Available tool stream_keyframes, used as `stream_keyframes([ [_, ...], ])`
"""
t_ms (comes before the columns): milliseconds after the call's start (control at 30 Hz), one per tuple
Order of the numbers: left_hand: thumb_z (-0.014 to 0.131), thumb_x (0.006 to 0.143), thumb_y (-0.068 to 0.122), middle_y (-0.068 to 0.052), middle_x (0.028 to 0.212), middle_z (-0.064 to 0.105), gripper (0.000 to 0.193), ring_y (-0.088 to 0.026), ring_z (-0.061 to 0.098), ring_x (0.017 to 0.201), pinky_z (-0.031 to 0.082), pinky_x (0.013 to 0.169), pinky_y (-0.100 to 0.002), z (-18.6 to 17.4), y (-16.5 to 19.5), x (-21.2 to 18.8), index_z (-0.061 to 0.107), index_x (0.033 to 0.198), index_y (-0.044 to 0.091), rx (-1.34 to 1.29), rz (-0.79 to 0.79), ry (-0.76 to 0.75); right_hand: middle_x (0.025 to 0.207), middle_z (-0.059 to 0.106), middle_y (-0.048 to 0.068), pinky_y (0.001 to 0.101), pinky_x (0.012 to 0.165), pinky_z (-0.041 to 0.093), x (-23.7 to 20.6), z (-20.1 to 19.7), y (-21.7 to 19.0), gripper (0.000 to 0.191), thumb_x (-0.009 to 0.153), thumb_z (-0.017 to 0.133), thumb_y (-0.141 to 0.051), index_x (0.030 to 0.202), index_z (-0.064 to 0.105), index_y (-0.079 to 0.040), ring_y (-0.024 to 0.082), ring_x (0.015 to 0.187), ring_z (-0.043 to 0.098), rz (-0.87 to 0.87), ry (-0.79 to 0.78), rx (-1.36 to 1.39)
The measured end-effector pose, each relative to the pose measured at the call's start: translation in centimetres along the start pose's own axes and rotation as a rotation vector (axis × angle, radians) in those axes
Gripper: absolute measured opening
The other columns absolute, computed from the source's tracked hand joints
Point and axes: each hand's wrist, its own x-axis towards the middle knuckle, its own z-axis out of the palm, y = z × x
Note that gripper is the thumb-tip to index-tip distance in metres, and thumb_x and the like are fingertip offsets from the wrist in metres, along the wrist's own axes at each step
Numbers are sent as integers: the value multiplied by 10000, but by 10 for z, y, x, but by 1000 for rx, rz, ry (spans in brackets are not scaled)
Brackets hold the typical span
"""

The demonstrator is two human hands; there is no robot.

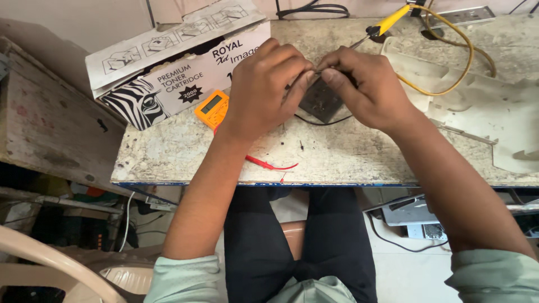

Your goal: The person solders a small electronic component on a dark circuit board at a workbench. They hold the board with one hand, position a wire or lead, and apply a heated soldering iron to the joint, repositioning the board and component repeatedly while working on the connection.

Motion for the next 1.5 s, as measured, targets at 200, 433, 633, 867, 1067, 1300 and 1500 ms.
stream_keyframes([
  [200,718,959,149,-71,939,686,100,-276,639,877,541,736,-399,2,2,-2,710,962,49,-21,52,-6,865,708,126,337,662,529,0,-1,-5,79,997,760,-114,1015,723,-47,256,731,695,-27,69,-170],
  [433,665,1044,211,-81,852,674,204,-299,635,847,512,708,-429,12,-6,-8,687,917,53,-42,-37,-61,906,731,116,338,697,556,0,-5,-1,124,963,806,-118,1043,734,-58,247,780,721,-87,61,-161],
  [633,671,983,336,-39,886,698,240,-242,660,814,526,699,-392,7,-8,-5,738,1001,106,-58,-84,8,892,730,119,329,678,559,-3,-4,3,143,940,819,-122,1037,737,-56,240,764,728,-76,67,-180],
  [867,843,879,210,-48,1056,711,234,-219,650,946,533,785,-362,0,1,-1,734,1031,69,-2,176,34,873,728,115,320,664,557,-2,-3,5,147,938,818,-131,1019,727,-50,226,752,732,-50,72,-144],
  [1067,824,898,134,-29,1013,728,128,-196,646,911,513,748,-353,4,-3,-2,751,982,72,9,169,30,884,725,116,321,695,560,-2,-3,3,121,950,803,-108,1028,729,-52,232,770,725,-66,61,-139],
  [1300,771,933,145,-29,990,728,91,-212,622,915,490,727,-371,4,-1,-3,747,980,71,112,179,41,874,716,110,317,668,559,-1,-5,-2,151,925,795,-88,1055,739,-40,221,743,727,-79,65,-126],
  [1500,750,945,193,-32,963,713,120,-216,613,922,491,741,-372,6,-1,-2,730,966,77,117,154,30,923,720,71,361,728,531,4,-9,-1,170,868,856,-86,992,741,-70,236,815,686,-251,131,-257],
])
